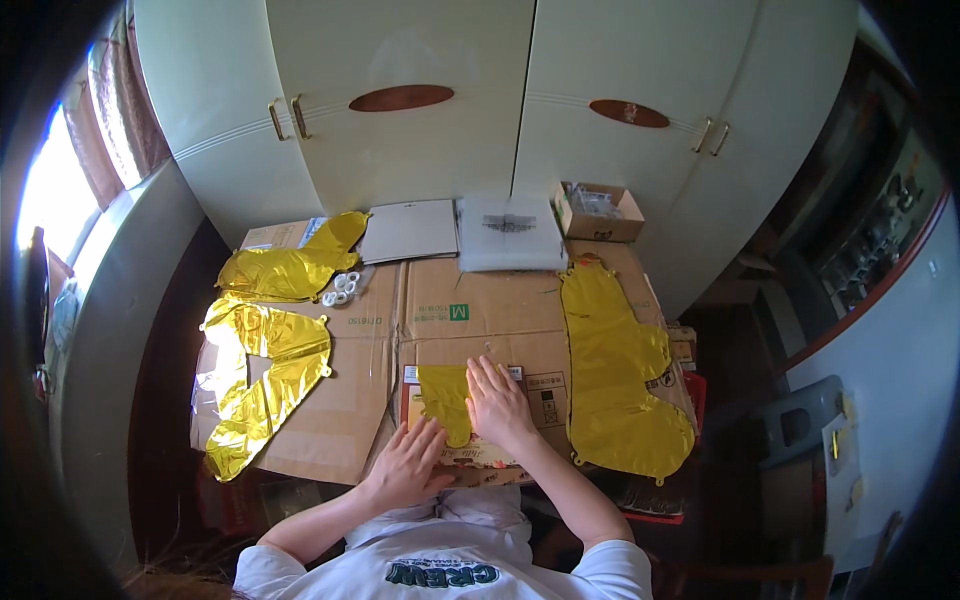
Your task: The person is folding yellow foil balloons and placing them into cardboard packaging sleeves.
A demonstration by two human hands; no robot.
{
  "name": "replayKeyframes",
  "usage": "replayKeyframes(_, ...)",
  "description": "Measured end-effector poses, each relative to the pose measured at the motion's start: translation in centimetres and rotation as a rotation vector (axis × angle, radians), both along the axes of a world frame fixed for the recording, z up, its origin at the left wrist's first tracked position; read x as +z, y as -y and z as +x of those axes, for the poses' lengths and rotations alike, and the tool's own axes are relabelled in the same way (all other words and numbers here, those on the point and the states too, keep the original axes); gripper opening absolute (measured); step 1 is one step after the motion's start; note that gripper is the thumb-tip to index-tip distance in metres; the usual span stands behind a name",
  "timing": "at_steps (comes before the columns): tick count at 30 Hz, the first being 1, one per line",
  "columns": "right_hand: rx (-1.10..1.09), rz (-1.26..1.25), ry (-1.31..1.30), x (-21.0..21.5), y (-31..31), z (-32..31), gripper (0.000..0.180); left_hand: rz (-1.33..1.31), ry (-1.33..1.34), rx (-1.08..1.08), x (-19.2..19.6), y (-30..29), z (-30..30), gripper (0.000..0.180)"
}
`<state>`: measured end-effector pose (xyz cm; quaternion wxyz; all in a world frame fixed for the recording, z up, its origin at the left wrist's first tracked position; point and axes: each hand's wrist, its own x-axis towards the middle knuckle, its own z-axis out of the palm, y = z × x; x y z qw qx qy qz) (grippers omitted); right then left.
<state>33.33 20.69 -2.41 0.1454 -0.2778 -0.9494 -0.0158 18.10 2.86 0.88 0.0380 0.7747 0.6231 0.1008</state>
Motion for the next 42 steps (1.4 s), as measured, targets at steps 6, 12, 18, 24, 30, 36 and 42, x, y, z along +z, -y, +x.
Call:
replayKeyframes(6, 0.140, -0.080, -0.060, 0.2, 0.3, -0.4, 0.049, 0.030, 0.022, 0.000, -1.2, 1.8, 0.4, 0.071)
replayKeyframes(12, 0.181, -0.180, 0.004, -0.3, 0.1, -0.6, 0.051, 0.047, -0.035, -0.025, -0.8, 2.4, 0.4, 0.064)
replayKeyframes(18, 0.200, -0.219, 0.035, -0.1, -0.2, -0.7, 0.051, 0.145, -0.037, -0.110, -1.5, 5.5, -0.6, 0.041)
replayKeyframes(24, 0.194, -0.235, -0.034, -0.9, 0.0, -0.4, 0.052, 0.221, 0.092, -0.241, 4.3, 11.0, -3.9, 0.026)
replayKeyframes(30, 0.182, -0.234, -0.092, -1.6, 0.0, -0.2, 0.051, 0.507, 0.050, 0.089, 7.9, 15.9, -10.2, 0.015)
replayKeyframes(36, 0.189, -0.196, -0.106, -1.6, 0.2, -0.5, 0.053, 0.241, -0.032, 0.284, 2.4, 15.3, -12.9, 0.030)
replayKeyframes(42, 0.190, -0.217, -0.158, -1.8, 0.1, -0.3, 0.045, 0.237, -0.001, 0.245, 2.3, 11.0, -9.4, 0.030)
